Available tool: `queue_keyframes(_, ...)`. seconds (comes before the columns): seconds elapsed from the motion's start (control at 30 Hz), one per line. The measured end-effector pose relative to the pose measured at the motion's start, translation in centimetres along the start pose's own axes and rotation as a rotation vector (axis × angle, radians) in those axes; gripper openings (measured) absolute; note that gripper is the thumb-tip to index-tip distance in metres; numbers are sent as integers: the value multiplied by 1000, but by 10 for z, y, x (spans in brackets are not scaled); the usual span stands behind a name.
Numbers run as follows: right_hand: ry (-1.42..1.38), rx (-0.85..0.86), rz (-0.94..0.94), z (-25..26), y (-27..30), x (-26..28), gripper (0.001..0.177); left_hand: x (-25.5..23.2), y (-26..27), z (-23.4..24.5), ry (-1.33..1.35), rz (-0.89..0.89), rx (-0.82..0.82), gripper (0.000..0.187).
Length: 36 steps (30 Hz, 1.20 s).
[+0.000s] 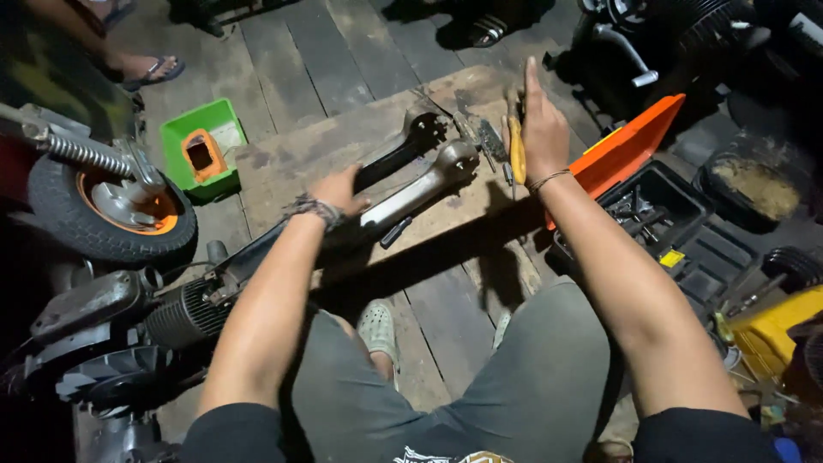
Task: A person uses a small brush or scraper to clean a metal motorcycle component on a workshop floor.
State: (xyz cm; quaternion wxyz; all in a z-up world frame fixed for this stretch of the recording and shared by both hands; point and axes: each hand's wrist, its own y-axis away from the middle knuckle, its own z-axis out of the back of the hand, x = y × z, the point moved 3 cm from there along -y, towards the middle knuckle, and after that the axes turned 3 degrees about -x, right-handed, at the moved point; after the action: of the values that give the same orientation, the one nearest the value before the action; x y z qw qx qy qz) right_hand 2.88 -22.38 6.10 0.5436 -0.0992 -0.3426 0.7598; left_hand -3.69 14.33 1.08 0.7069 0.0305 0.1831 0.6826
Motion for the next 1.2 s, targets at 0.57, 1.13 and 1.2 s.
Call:
queue_keyframes(0.57, 162, 1009, 133, -90, 46, 116, 39, 81, 60, -2, 58, -49, -273, 65)
queue_keyframes(1.13, -241, 1089, -68, -168, 4, 195, 64, 109, 37, -9, 128, 70, -186, 68)
queue_keyframes(1.2, -487, 1044, 82, -130, 8, 220, 35, 101, 51, 1, 151, 57, -163, 65)
